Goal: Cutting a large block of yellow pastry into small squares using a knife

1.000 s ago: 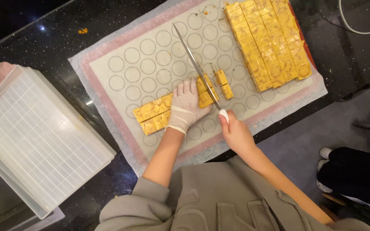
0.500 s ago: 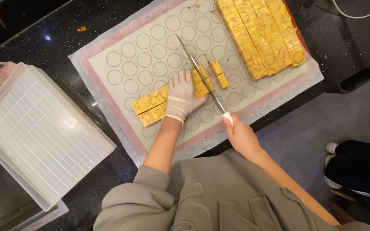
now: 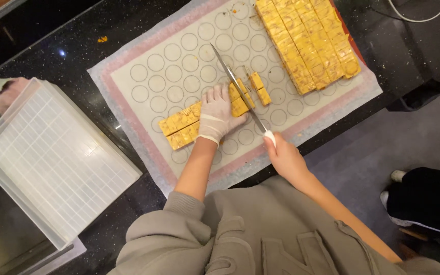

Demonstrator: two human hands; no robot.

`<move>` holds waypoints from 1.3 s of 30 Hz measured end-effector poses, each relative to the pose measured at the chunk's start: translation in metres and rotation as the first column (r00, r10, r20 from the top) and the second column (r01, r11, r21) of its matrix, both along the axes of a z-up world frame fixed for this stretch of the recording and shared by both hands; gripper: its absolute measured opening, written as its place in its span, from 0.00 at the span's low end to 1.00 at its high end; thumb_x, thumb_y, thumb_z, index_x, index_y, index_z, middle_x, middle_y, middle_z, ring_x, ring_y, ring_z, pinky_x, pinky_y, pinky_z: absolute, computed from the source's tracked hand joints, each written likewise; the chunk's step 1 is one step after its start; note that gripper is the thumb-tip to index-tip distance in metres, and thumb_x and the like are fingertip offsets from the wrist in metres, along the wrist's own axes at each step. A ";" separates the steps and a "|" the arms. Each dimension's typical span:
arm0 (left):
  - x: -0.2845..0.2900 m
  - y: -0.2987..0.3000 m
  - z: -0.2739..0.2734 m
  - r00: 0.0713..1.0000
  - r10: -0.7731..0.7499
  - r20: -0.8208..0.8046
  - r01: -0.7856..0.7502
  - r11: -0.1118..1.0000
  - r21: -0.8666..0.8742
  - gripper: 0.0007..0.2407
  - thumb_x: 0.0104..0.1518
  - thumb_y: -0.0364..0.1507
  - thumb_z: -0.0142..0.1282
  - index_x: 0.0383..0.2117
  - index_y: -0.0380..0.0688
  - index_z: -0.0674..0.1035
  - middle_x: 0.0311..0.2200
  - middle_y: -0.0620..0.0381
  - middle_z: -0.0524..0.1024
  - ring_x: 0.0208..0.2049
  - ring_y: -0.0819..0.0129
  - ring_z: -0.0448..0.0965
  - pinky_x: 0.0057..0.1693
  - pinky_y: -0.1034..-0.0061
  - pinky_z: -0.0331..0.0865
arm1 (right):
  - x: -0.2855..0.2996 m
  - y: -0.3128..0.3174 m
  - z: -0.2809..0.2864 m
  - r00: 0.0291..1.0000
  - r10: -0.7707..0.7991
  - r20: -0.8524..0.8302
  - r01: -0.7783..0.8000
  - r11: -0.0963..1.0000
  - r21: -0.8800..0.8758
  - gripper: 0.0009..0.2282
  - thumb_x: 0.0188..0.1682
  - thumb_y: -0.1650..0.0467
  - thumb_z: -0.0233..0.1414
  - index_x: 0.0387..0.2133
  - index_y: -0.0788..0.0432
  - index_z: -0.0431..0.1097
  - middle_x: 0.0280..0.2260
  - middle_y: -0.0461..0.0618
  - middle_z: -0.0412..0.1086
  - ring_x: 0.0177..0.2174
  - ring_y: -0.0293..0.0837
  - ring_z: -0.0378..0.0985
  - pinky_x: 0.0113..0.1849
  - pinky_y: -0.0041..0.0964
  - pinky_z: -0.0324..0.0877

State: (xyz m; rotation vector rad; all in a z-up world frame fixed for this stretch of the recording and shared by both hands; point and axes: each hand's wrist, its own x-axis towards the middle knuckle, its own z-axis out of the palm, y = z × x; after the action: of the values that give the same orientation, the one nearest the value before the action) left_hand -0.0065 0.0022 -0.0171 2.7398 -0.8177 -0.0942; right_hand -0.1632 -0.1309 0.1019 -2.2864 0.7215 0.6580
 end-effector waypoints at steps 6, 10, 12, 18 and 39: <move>-0.002 0.000 0.017 0.999 0.026 0.029 -0.026 1.000 0.000 0.49 0.29 0.62 0.58 0.56 0.39 0.62 0.44 0.52 0.65 0.48 0.56 0.69 0.55 0.62 0.61 | 0.060 0.002 -0.032 0.993 0.047 0.108 -0.046 0.999 -0.017 0.22 0.57 0.55 0.34 0.41 0.61 0.64 0.32 0.73 0.72 0.41 0.69 0.74 0.43 0.61 0.69; -0.001 0.003 0.010 0.999 0.026 0.038 -0.027 0.999 0.029 0.47 0.29 0.60 0.59 0.55 0.39 0.63 0.42 0.53 0.66 0.46 0.57 0.71 0.54 0.62 0.62 | 0.035 0.011 -0.002 0.997 0.023 0.080 -0.023 1.000 0.011 0.21 0.56 0.56 0.35 0.42 0.61 0.64 0.33 0.73 0.72 0.42 0.70 0.74 0.43 0.62 0.69; -0.002 0.004 0.017 0.999 0.021 0.031 -0.022 1.000 0.022 0.46 0.29 0.60 0.57 0.55 0.40 0.63 0.41 0.54 0.66 0.46 0.58 0.70 0.53 0.62 0.62 | 0.012 0.007 0.003 0.999 0.000 -0.045 0.000 1.000 -0.010 0.22 0.56 0.56 0.35 0.42 0.63 0.64 0.34 0.75 0.72 0.43 0.71 0.74 0.44 0.64 0.68; -0.001 0.003 0.023 0.996 0.015 -0.085 -0.011 0.999 0.053 0.49 0.29 0.63 0.55 0.57 0.39 0.61 0.44 0.53 0.63 0.50 0.55 0.68 0.57 0.60 0.59 | 0.043 0.010 -0.011 0.998 0.014 0.064 -0.013 1.000 -0.009 0.20 0.56 0.55 0.36 0.42 0.59 0.64 0.32 0.72 0.73 0.41 0.68 0.75 0.42 0.61 0.70; 0.004 0.034 0.013 0.999 -0.013 -0.031 0.013 1.000 -0.009 0.45 0.30 0.61 0.58 0.56 0.47 0.63 0.50 0.52 0.65 0.56 0.54 0.67 0.60 0.57 0.58 | 0.036 0.007 -0.018 0.999 -0.001 0.045 -0.001 0.999 0.035 0.20 0.57 0.56 0.35 0.42 0.61 0.63 0.31 0.74 0.72 0.40 0.70 0.75 0.40 0.60 0.70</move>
State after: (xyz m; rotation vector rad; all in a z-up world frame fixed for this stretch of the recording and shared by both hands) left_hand -0.0029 0.0361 -0.0041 2.7184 -0.8256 -0.1356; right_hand -0.1269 -0.1236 0.0837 -2.2618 0.6829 0.6122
